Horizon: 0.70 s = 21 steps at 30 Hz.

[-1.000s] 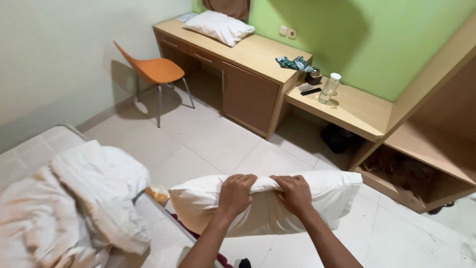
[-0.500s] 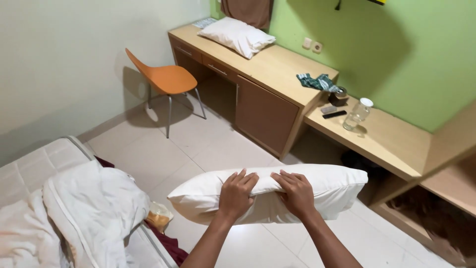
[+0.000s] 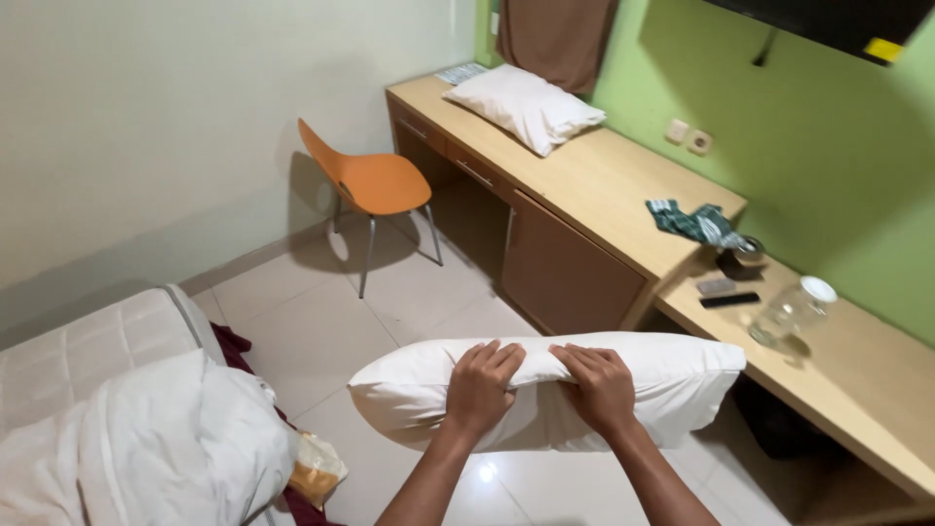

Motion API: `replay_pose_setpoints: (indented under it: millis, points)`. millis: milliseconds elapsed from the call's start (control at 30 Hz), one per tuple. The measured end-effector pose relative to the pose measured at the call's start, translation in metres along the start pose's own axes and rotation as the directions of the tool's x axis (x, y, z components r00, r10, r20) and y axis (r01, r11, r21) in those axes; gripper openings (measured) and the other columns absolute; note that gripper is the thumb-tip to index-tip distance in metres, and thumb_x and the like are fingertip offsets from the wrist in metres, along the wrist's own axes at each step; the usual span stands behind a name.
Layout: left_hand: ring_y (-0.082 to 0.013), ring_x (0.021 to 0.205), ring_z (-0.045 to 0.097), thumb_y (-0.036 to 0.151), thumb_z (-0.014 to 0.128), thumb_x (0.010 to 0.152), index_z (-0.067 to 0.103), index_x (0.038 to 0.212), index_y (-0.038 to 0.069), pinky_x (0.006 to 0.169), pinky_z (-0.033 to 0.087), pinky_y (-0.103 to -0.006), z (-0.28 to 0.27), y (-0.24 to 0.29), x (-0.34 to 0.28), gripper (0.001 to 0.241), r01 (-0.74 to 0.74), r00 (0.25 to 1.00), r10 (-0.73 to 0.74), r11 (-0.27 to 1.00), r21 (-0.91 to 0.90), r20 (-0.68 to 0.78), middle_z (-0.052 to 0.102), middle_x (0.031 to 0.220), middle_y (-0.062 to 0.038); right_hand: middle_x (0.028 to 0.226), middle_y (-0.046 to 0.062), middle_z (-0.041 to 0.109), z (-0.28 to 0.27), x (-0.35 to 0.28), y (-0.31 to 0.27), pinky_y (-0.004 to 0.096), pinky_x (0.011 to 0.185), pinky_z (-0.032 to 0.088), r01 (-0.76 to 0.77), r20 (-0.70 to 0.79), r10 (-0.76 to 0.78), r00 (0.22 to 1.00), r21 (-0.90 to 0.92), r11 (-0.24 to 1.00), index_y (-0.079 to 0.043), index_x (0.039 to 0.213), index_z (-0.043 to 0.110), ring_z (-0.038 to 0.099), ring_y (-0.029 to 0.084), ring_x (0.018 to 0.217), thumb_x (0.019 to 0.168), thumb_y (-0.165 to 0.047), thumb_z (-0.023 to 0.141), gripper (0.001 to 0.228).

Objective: The person folds a white pillow on a bed and places it on a wooden desk. They repeat this with a second pillow. Finally, they pull an orange chair under the desk.

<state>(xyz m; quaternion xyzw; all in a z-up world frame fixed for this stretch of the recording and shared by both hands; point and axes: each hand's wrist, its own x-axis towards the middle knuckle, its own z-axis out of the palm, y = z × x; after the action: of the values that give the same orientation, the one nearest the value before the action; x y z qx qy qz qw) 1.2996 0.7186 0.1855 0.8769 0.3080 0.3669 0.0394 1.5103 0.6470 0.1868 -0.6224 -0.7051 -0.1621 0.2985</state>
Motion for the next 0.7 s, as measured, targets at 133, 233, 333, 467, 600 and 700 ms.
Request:
replay_pose_setpoints:
  millis: [133,233,333,467,600,700]
  points:
    - [-0.0328,0.12,0.068,-0.006,0.078,0.068,0.075,0.118,0.006,0.106,0.05,-0.0477,0.03,-0.03,0.037,0.051,0.008,1.0,-0.007,1.0,0.02,-0.01,0.075,0.125,-0.011,0.112,0.001,0.08,0.026,0.042,0.034,0.04,0.088,0.053,0.046,0.013,-0.047,0.999,0.048,0.998,-0.021,0.12,0.075,0.073,0.019,0.106,0.066,-0.014,0.089,0.056]
    - [-0.0315,0.118,0.069,-0.007,0.077,0.069,0.075,0.117,0.006,0.106,0.051,-0.0468,0.04,-0.057,0.073,0.049,0.008,1.0,-0.008,0.999,0.052,-0.005,0.075,0.122,-0.012,0.11,0.001,0.079,0.051,0.08,0.057,0.04,0.089,0.054,0.02,0.001,-0.02,1.0,0.028,0.999,-0.023,0.118,0.076,0.073,0.02,0.105,0.063,-0.014,0.09,0.057]
    - [-0.0318,0.115,0.071,-0.009,0.075,0.066,0.075,0.115,0.002,0.101,0.053,-0.0455,0.048,-0.069,0.099,0.05,0.048,0.999,-0.048,0.999,0.003,-0.011,0.076,0.121,-0.012,0.108,0.001,0.08,0.058,0.109,0.074,0.039,0.088,0.054,0.064,0.019,-0.065,0.998,0.055,0.996,-0.022,0.12,0.076,0.074,0.019,0.107,0.065,-0.011,0.089,0.057]
    - [-0.0321,0.114,0.071,-0.01,0.075,0.065,0.077,0.114,0.005,0.1,0.054,-0.0456,0.069,-0.092,0.127,0.051,0.047,0.997,-0.042,0.997,0.067,-0.066,0.077,0.12,-0.011,0.109,0.004,0.079,0.082,0.142,0.101,0.039,0.088,0.054,0.098,0.01,-0.099,0.995,0.083,0.992,-0.022,0.121,0.075,0.073,0.02,0.106,0.064,-0.013,0.089,0.06]
    - [-0.0325,0.112,0.071,-0.009,0.076,0.063,0.076,0.115,0.004,0.099,0.054,-0.0465,0.092,-0.117,0.163,0.054,0.039,0.994,-0.033,0.998,0.053,-0.108,0.076,0.121,-0.012,0.108,0.003,0.08,0.101,0.179,0.13,0.039,0.086,0.052,0.132,0.014,-0.134,0.991,0.073,0.989,-0.02,0.121,0.074,0.073,0.019,0.107,0.063,-0.013,0.089,0.06]
    - [-0.0334,0.113,0.071,-0.01,0.075,0.061,0.075,0.114,0.003,0.097,0.055,-0.0452,0.108,-0.134,0.194,0.054,0.038,0.993,-0.035,0.999,0.032,-0.11,0.076,0.121,-0.012,0.107,0.003,0.079,0.117,0.206,0.156,0.04,0.086,0.052,0.14,0.023,-0.142,0.99,0.055,0.989,-0.019,0.122,0.075,0.073,0.019,0.105,0.063,-0.013,0.089,0.061]
